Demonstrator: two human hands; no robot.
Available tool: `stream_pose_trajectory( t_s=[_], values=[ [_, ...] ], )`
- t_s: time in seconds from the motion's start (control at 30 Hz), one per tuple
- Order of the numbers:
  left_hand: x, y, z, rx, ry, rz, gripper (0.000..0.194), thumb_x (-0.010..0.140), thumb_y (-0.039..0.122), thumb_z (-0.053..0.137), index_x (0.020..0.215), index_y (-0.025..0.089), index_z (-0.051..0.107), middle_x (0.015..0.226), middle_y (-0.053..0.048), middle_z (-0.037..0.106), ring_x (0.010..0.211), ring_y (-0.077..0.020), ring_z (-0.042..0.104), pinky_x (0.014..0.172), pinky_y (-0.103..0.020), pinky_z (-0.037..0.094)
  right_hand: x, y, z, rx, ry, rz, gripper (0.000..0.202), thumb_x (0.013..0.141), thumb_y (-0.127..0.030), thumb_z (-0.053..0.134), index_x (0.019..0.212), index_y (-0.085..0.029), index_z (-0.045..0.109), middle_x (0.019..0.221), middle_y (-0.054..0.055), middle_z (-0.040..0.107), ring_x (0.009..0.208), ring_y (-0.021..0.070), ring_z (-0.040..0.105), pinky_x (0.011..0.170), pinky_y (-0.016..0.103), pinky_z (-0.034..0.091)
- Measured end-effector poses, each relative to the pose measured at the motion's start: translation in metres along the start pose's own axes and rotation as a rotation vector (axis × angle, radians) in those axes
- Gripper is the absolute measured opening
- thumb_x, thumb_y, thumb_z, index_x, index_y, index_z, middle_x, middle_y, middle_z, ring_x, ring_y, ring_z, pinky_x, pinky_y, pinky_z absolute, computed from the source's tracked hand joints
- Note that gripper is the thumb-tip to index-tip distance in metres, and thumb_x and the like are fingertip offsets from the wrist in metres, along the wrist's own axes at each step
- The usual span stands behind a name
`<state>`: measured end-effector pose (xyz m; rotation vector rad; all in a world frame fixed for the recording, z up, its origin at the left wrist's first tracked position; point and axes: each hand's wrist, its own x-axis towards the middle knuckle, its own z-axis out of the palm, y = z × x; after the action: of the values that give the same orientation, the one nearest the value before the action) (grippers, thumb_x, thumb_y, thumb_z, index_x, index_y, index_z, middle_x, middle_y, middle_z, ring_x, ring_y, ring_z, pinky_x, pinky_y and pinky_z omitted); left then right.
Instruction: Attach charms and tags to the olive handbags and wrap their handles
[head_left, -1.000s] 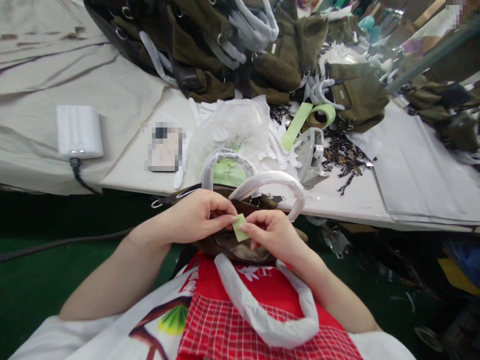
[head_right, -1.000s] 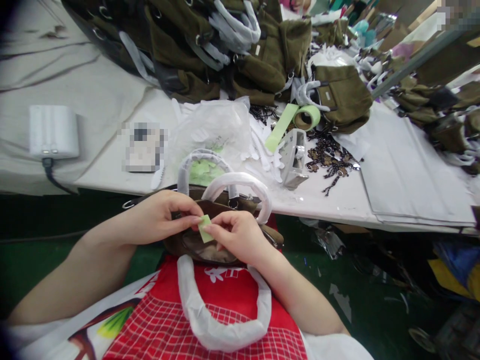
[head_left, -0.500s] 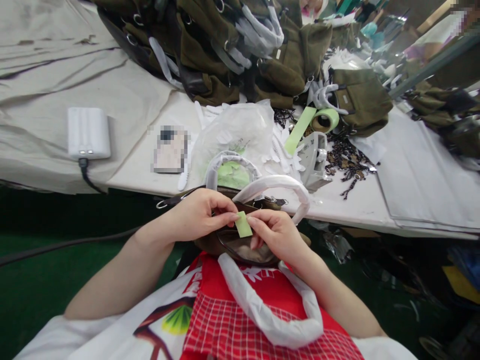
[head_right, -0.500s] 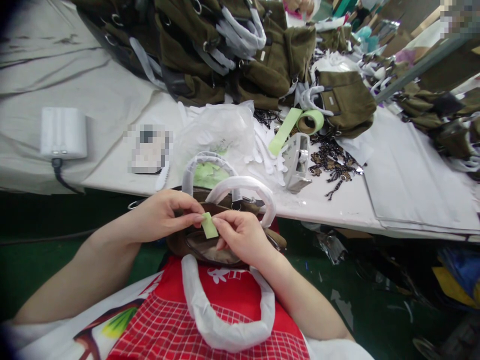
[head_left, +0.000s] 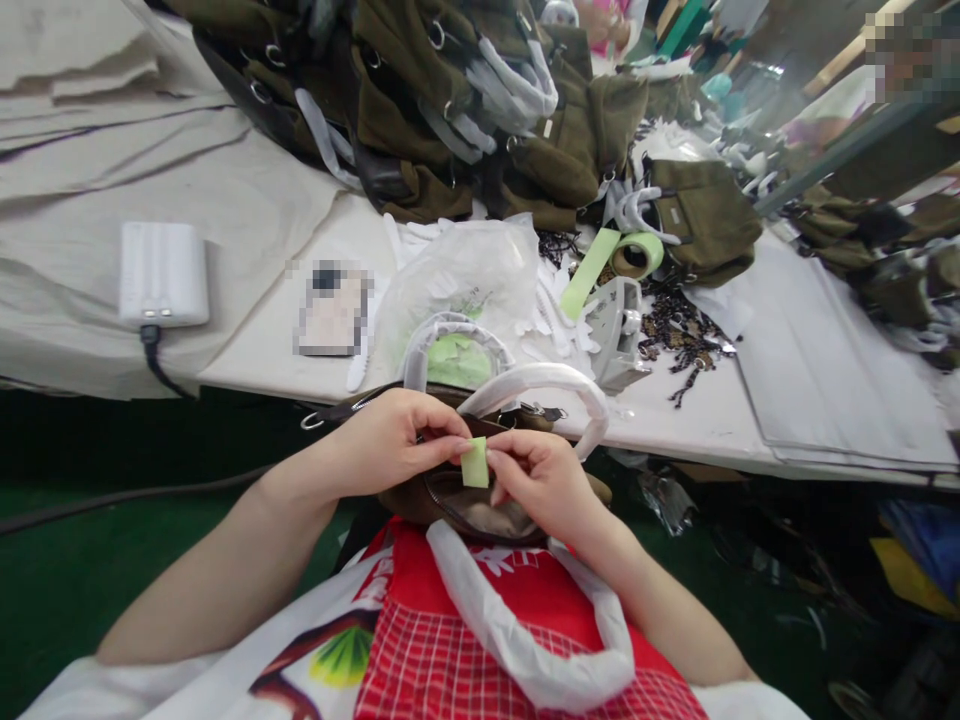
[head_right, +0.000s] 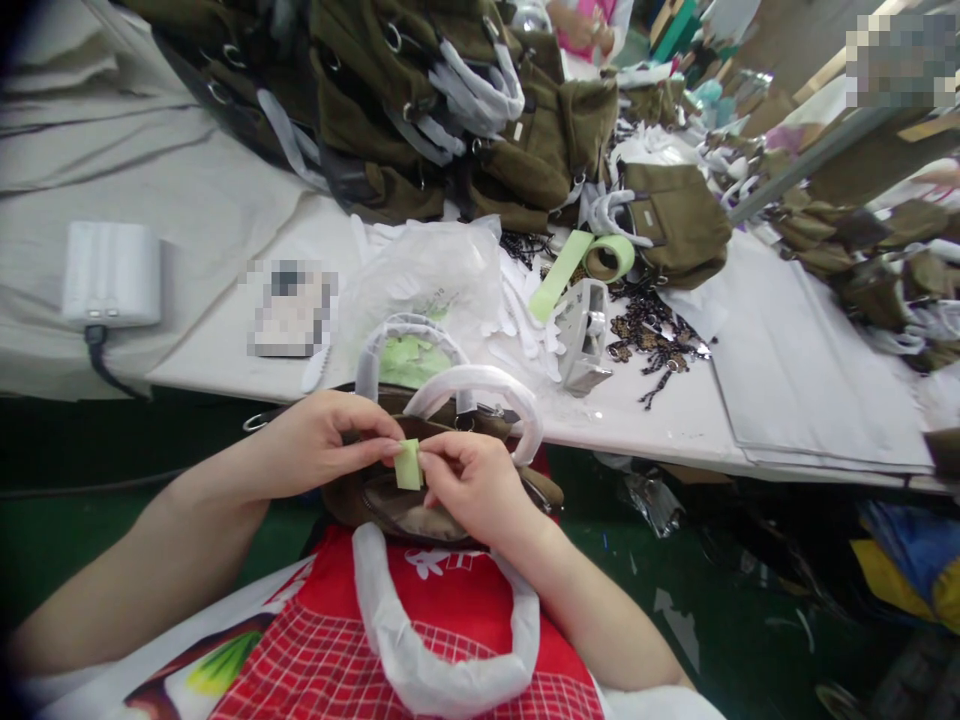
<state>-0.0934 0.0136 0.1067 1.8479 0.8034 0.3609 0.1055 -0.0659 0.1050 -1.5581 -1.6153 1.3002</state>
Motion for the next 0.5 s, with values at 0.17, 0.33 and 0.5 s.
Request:
stream_pose_trajectory(
  t_s=[0.17,0.33,0.5],
  values=[
    [-0.001,0.006,0.004,0.052,0.053,-0.022,0.022,0.086,0.034,0.06,0.08,0.021,0.075,0.077,0.001,0.075,0.068,-0.0122,0.066,0.064,-0.019,0.048,-0.013,-0.008,-0.005,-0.605,0.383,-0.413,0.017,0.092,-0.017,0.05,0.089,-0.017,0.067,0.081,0.005,0.071,0.075,0.0162,0.068,0.071,0.025,0.051],
    [-0.003,0.007,0.004,0.03,0.072,-0.045,0.026,0.087,0.038,0.057,0.078,0.02,0.074,0.075,0.0,0.074,0.068,-0.0135,0.066,0.064,-0.02,0.049,-0.02,0.001,-0.064,-0.579,0.896,-0.39,0.014,0.091,-0.022,0.055,0.1,-0.019,0.065,0.076,0.002,0.069,0.067,0.015,0.066,0.068,0.026,0.051],
    [0.002,0.0,0.006,-0.063,0.197,-0.093,0.028,0.087,0.042,0.058,0.08,0.019,0.072,0.073,-0.001,0.074,0.067,-0.0147,0.066,0.062,-0.02,0.05,0.035,0.056,-0.109,-0.32,0.658,0.062,0.027,0.089,-0.036,0.051,0.092,-0.014,0.067,0.053,-0.004,0.056,0.049,0.0134,0.053,0.054,0.024,0.044]
  ],
)
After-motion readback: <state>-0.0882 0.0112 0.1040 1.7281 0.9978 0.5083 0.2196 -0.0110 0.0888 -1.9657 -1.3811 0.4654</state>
